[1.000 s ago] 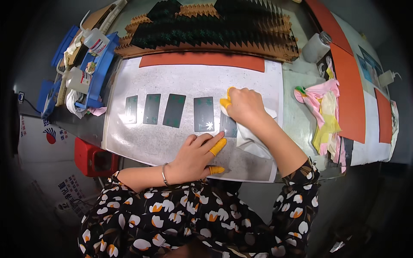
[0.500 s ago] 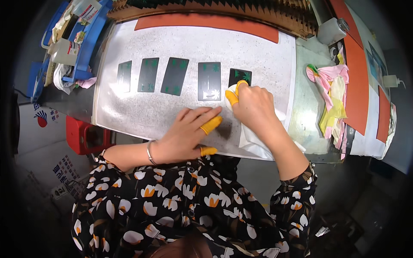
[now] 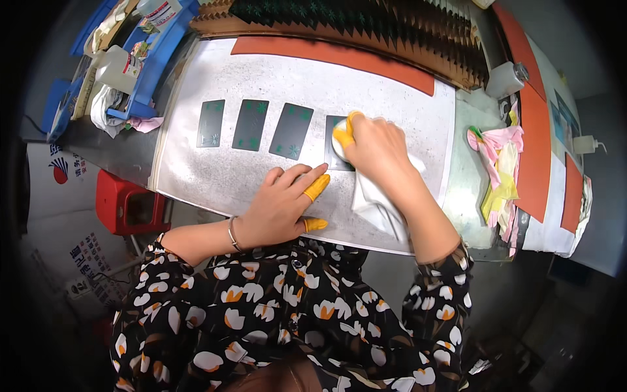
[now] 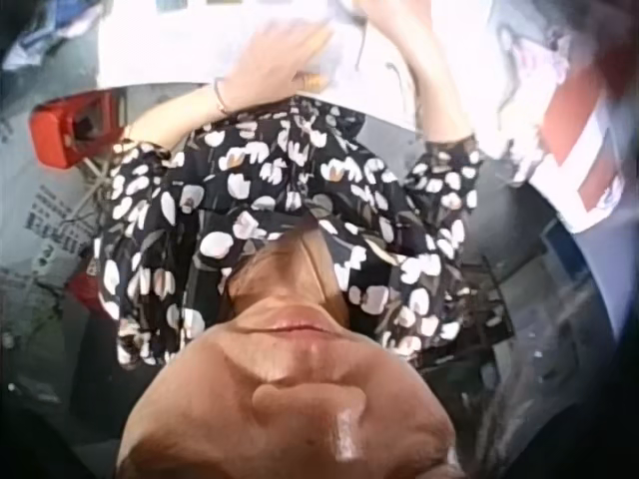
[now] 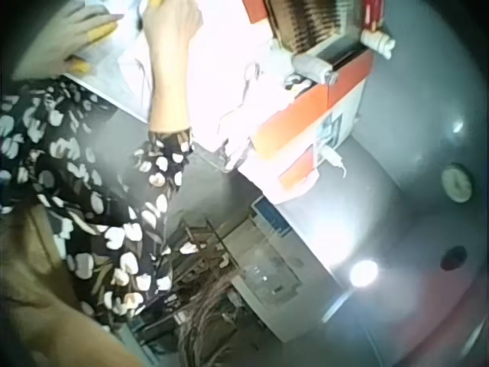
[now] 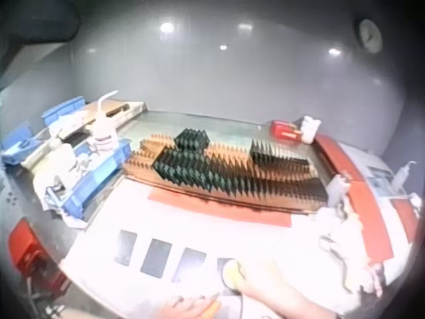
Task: Cleaning green-tinted glass panels with a cloth and liquid and organizing them on a workbench.
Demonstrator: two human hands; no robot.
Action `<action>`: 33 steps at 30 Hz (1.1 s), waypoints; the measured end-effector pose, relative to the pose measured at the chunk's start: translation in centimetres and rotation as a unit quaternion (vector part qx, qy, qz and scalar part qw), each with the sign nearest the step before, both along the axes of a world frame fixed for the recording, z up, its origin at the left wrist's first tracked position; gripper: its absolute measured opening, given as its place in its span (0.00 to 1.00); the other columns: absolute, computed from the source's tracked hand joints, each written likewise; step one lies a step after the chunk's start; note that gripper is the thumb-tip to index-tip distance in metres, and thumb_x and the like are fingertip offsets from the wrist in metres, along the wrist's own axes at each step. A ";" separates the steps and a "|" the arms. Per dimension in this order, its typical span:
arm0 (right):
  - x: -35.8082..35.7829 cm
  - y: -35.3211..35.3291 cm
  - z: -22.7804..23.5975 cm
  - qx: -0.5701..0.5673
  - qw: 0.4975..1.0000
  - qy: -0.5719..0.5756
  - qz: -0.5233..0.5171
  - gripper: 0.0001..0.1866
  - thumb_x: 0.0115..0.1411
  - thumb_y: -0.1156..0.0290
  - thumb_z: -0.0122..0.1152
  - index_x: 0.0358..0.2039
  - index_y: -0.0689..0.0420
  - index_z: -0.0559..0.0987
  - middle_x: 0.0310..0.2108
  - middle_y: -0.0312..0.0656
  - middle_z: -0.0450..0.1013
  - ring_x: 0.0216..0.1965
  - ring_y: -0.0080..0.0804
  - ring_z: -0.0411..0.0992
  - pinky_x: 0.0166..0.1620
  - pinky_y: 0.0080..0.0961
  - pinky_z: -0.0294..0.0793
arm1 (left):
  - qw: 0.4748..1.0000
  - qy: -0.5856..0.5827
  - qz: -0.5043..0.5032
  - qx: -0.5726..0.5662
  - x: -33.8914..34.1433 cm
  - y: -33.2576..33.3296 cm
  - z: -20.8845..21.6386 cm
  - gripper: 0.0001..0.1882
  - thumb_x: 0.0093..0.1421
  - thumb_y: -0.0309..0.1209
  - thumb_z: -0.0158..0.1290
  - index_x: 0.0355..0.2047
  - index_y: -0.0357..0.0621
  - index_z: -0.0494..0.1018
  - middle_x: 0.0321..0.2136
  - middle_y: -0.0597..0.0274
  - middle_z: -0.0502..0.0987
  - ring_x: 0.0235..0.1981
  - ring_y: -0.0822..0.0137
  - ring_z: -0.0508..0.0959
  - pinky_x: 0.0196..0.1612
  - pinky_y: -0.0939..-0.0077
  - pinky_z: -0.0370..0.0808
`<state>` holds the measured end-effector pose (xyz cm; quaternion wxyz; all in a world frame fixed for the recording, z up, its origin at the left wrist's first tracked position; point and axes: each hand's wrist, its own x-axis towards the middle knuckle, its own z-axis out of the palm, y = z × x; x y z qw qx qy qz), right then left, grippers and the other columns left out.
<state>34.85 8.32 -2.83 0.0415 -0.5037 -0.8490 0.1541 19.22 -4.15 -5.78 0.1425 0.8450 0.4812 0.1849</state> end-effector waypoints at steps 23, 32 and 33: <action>-1.1 -5.7 -0.7 -0.147 0.985 -0.067 0.060 0.14 0.47 0.63 0.55 0.22 0.63 0.73 0.15 0.53 0.69 0.21 0.52 0.70 0.28 0.44 0.68 | 0.996 -0.030 0.078 -0.036 -6.7 -0.9 -1.3 0.32 0.43 0.39 0.57 0.47 0.36 0.63 0.55 0.57 0.59 0.48 0.57 0.62 0.48 0.65 0.58; -9.8 1.7 -3.4 -0.006 0.998 0.013 -0.055 0.15 0.49 0.62 0.56 0.27 0.63 0.74 0.21 0.56 0.71 0.27 0.52 0.71 0.32 0.43 0.69 | 0.998 -0.025 0.056 -0.009 -7.4 -0.5 -2.0 0.26 0.42 0.41 0.57 0.37 0.32 0.69 0.54 0.53 0.60 0.48 0.61 0.62 0.45 0.66 0.58; -10.0 1.3 -3.5 -0.013 0.998 0.000 -0.069 0.15 0.49 0.62 0.56 0.27 0.64 0.74 0.21 0.56 0.71 0.27 0.53 0.71 0.32 0.42 0.70 | 0.998 -0.030 0.049 -0.010 -7.6 -0.4 -2.1 0.26 0.42 0.41 0.57 0.37 0.32 0.69 0.53 0.53 0.60 0.48 0.60 0.62 0.45 0.66 0.58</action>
